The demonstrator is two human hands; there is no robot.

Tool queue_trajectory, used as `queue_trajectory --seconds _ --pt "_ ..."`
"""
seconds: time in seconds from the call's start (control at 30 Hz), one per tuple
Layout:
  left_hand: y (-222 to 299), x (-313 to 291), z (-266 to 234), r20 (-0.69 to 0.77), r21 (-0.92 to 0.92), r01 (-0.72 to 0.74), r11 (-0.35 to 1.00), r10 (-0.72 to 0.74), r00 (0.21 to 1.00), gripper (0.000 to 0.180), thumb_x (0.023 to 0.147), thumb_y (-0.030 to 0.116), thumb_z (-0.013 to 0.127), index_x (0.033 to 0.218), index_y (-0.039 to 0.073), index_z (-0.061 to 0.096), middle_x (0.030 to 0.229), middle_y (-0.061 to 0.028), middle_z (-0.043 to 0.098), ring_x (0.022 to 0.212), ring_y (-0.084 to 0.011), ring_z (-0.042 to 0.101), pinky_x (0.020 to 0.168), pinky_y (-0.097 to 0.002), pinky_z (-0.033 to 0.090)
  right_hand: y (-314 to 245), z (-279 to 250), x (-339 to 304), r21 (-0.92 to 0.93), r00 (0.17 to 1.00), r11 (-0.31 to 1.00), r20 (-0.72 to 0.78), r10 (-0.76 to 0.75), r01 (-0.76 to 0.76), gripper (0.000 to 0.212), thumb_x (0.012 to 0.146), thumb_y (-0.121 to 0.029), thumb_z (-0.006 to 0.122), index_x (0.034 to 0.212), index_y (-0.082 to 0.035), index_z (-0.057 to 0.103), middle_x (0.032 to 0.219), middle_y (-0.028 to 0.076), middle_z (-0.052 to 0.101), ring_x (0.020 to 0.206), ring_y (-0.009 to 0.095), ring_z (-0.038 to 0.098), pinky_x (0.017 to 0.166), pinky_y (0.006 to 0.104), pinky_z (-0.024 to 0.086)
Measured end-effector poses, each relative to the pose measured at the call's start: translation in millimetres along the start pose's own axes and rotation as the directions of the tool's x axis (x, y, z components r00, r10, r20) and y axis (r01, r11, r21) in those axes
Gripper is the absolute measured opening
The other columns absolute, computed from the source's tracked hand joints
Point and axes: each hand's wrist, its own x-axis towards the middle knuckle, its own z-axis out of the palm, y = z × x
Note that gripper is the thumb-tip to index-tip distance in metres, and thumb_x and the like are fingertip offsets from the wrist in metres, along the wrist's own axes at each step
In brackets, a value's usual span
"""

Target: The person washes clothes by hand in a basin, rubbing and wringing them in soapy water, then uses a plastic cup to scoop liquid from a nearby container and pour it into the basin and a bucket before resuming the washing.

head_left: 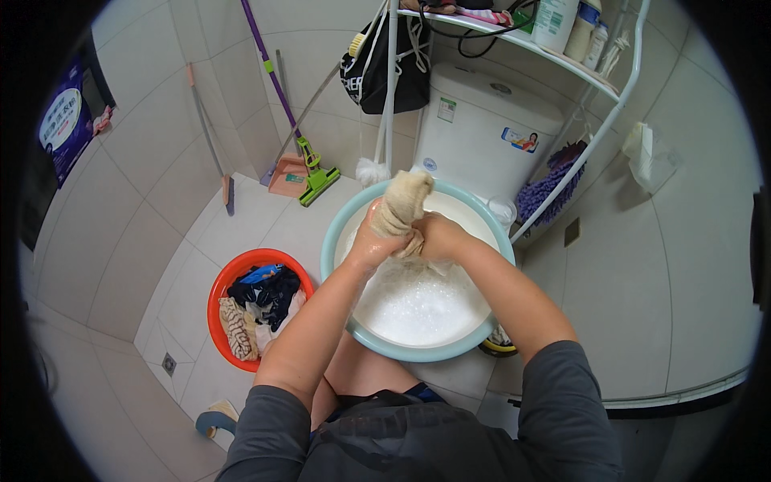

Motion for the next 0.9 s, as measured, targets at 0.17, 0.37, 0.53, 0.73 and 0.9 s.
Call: queue_trajectory --seconds 0.17,0.37,0.53,0.73,0.9 --pt "-4 -5 -25 0.084 -0.378 0.088 0.922 -0.061 0.995 0.059 0.074 0.005 0.061 0.127 0.009 0.035 0.12 -0.0103 0.049 0.108 -0.0214 0.05 0.091 -0.0356 0.043 28 -9 -14 0.487 0.98 0.855 0.014 0.198 -0.18 0.049 0.064 -0.015 0.075 0.11 -0.011 0.058 0.105 0.007 0.06 0.095 0.019 0.057 0.084 0.0284 0.045" --pt "-2 -7 -24 0.194 -0.836 0.191 0.514 -0.047 0.98 0.067 0.081 0.045 0.059 0.132 0.012 0.03 0.127 -0.0103 0.043 0.119 -0.025 0.041 0.101 -0.0453 0.033 36 12 -20 0.649 0.968 0.76 -0.172 0.185 -0.03 0.048 0.068 -0.006 0.071 0.112 -0.011 0.055 0.102 0.004 0.061 0.091 0.014 0.057 0.081 0.0277 0.046" --pt "-13 -1 -20 0.085 -0.73 0.056 0.682 0.01 0.996 0.064 0.083 0.035 0.061 0.133 0.012 0.028 0.125 -0.0087 0.044 0.118 -0.0225 0.041 0.1 -0.0412 0.034 21 24 -9 0.819 0.909 0.572 -0.199 0.365 -0.05 0.032 0.073 -0.004 0.064 0.103 -0.006 0.054 0.099 0.004 0.06 0.09 0.014 0.056 0.081 0.0278 0.045" --pt "-13 -2 24 -0.326 -0.476 -0.125 0.87 -0.042 0.945 0.055 0.075 0.0 0.066 0.118 0.009 0.033 0.104 -0.0058 0.051 0.094 -0.0183 0.053 0.083 -0.0325 0.046 -26 38 -13 0.645 0.887 0.757 -0.288 0.362 -0.099 0.027 0.075 -0.017 0.062 0.098 -0.004 0.052 0.09 0.016 0.062 0.086 0.03 0.06 0.074 0.0358 0.045" --pt "-16 -17 44 -0.378 -0.207 -0.135 0.969 0.048 0.924 0.069 0.065 0.004 0.074 0.119 0.004 0.031 0.096 -0.0075 0.049 0.087 -0.018 0.053 0.078 -0.0305 0.047 -22 47 -14 0.543 0.876 0.836 -0.365 0.315 -0.075 0.031 0.074 -0.018 0.063 0.099 -0.006 0.052 0.092 0.017 0.062 0.087 0.033 0.059 0.074 0.0369 0.045"
